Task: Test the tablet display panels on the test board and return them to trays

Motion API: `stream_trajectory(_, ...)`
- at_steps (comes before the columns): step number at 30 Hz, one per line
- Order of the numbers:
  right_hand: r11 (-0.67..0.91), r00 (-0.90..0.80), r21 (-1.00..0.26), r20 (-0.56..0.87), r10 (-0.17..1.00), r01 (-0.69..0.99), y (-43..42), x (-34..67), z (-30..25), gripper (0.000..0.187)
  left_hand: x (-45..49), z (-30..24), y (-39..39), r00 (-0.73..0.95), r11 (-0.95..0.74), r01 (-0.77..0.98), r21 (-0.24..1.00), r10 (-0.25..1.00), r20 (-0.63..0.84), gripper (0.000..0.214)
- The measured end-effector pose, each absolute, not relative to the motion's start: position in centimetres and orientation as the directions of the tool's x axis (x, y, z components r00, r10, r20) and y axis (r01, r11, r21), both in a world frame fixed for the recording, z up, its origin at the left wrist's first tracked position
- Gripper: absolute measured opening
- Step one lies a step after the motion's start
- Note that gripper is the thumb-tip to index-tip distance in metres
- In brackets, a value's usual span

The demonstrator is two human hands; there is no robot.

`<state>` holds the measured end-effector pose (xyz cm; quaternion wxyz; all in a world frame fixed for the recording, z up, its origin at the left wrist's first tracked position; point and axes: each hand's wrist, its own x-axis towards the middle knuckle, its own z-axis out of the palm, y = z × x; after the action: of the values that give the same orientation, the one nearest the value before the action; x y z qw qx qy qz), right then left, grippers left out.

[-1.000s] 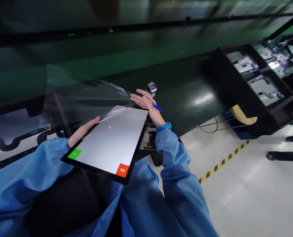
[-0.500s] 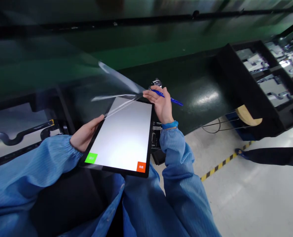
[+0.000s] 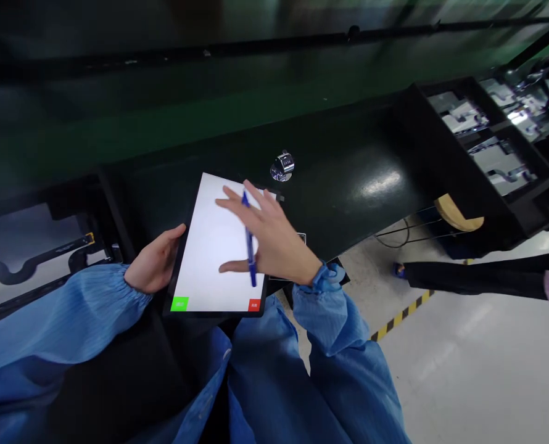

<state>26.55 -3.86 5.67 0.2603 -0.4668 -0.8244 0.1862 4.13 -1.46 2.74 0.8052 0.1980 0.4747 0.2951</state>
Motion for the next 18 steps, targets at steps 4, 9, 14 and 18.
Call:
stream_trajectory(4,0.538,-0.512,-0.343,0.171,0.842,0.77,-4.9,24.4,4.0,0.068,4.2,3.1,-1.4,0.362,0.76,-0.281,0.585,0.649,-0.669,0.044)
stream_trajectory(9,0.564,-0.445,-0.2,0.431,0.785,0.802,-6.5,23.6,2.0,0.018,4.4,3.3,-1.3,0.318,0.773,-0.259,0.579,0.635,-0.704,0.044)
stream_trajectory(14,0.415,-0.1,-0.388,0.62,0.778,0.823,-7.6,25.7,2.9,0.019,4.2,3.6,-1.2,0.236,0.749,-0.269,0.605,0.661,-0.712,0.039)
stream_trajectory(18,0.11,0.252,-0.544,0.546,0.799,0.832,-9.0,29.4,1.2,0.015,3.5,3.9,-0.7,0.178,0.711,-0.32,0.626,0.694,-0.697,0.034)
